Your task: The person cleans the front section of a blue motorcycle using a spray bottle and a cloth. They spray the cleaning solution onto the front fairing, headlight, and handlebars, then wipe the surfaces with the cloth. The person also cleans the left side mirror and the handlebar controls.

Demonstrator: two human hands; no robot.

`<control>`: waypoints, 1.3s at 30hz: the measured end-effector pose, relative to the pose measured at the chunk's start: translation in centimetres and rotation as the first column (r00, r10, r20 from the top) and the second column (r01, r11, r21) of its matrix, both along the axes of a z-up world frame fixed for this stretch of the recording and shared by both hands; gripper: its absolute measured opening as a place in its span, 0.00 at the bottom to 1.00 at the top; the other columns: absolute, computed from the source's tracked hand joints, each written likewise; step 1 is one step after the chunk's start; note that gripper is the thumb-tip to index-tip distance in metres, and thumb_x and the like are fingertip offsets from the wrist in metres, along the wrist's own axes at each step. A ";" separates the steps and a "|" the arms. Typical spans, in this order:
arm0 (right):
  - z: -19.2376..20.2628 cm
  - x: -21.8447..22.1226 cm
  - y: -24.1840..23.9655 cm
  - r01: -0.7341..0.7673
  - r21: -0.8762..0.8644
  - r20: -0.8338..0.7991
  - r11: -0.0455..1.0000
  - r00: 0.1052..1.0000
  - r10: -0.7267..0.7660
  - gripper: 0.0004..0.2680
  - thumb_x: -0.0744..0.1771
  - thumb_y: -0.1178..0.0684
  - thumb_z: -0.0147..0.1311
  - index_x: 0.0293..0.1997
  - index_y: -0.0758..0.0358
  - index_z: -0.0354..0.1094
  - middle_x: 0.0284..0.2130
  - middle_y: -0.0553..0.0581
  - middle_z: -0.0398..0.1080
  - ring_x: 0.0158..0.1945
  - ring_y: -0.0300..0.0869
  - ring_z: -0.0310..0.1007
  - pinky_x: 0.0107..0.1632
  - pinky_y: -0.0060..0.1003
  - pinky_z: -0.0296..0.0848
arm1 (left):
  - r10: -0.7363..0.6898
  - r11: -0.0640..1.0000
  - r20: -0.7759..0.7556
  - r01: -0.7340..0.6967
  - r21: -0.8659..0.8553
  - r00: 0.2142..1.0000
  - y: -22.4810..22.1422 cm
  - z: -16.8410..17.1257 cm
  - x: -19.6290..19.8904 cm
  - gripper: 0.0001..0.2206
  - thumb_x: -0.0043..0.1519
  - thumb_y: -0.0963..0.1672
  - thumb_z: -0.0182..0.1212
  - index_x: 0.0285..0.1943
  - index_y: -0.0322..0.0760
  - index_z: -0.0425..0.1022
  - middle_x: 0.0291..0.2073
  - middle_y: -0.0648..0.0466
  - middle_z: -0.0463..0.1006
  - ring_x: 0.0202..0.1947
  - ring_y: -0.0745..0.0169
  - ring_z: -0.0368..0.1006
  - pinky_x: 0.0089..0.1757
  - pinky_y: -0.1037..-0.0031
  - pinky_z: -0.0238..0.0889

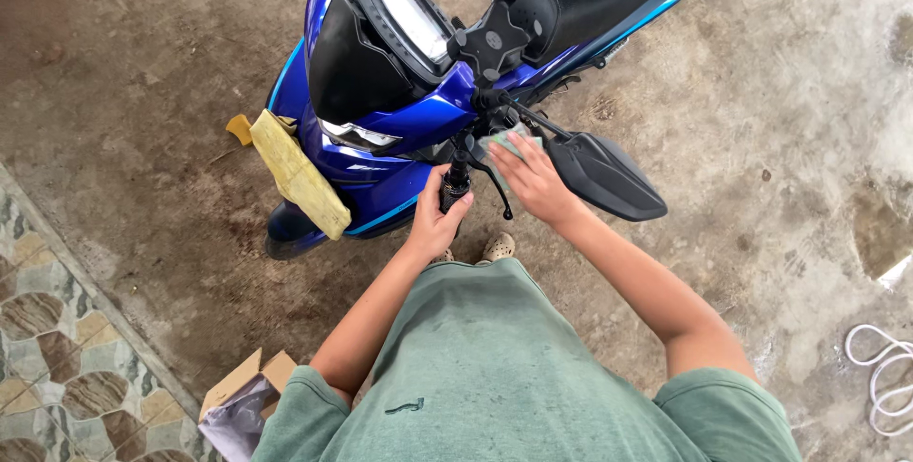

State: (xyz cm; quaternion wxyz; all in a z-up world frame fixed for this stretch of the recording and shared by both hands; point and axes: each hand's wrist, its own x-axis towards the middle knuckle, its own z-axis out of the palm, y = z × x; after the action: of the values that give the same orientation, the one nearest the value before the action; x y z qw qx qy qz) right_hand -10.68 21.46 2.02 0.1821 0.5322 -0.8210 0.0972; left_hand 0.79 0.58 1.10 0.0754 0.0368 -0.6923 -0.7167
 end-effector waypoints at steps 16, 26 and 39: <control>-0.1 1.2 0.8 0.118 -0.140 0.150 0.983 0.984 -0.097 0.17 0.67 0.66 0.48 0.65 0.70 0.66 0.68 0.63 0.63 0.75 0.58 0.55 0.75 0.53 0.57 | -0.018 0.999 0.035 0.017 0.033 0.999 0.1 -0.3 0.0 0.16 0.65 0.41 0.63 0.60 0.33 0.66 0.30 0.60 0.70 0.29 0.75 0.64 0.32 0.79 0.59; 1.6 -0.8 -2.1 0.381 -0.433 0.519 0.817 0.846 -0.119 0.20 0.69 0.69 0.43 0.72 0.74 0.52 0.67 0.70 0.61 0.71 0.58 0.61 0.75 0.47 0.58 | 0.014 0.986 0.007 -0.012 -0.168 1.000 0.6 1.9 -1.2 0.20 0.65 0.44 0.64 0.62 0.31 0.64 0.35 0.52 0.75 0.35 0.66 0.70 0.38 0.73 0.66; 4.7 -3.1 -2.9 0.465 -0.221 0.857 0.857 0.513 -0.057 0.21 0.70 0.65 0.46 0.74 0.63 0.56 0.69 0.67 0.62 0.72 0.56 0.61 0.72 0.45 0.58 | 0.026 0.936 -0.072 -0.050 -0.348 0.997 0.1 4.2 -1.9 0.31 0.62 0.45 0.66 0.73 0.33 0.58 0.47 0.40 0.74 0.45 0.46 0.71 0.48 0.64 0.67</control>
State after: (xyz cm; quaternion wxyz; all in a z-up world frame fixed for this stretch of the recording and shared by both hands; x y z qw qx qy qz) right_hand -13.74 18.54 6.76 -0.1004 0.2357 -0.8381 0.4816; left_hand -1.15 0.71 5.29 0.1176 0.0123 -0.8047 -0.5817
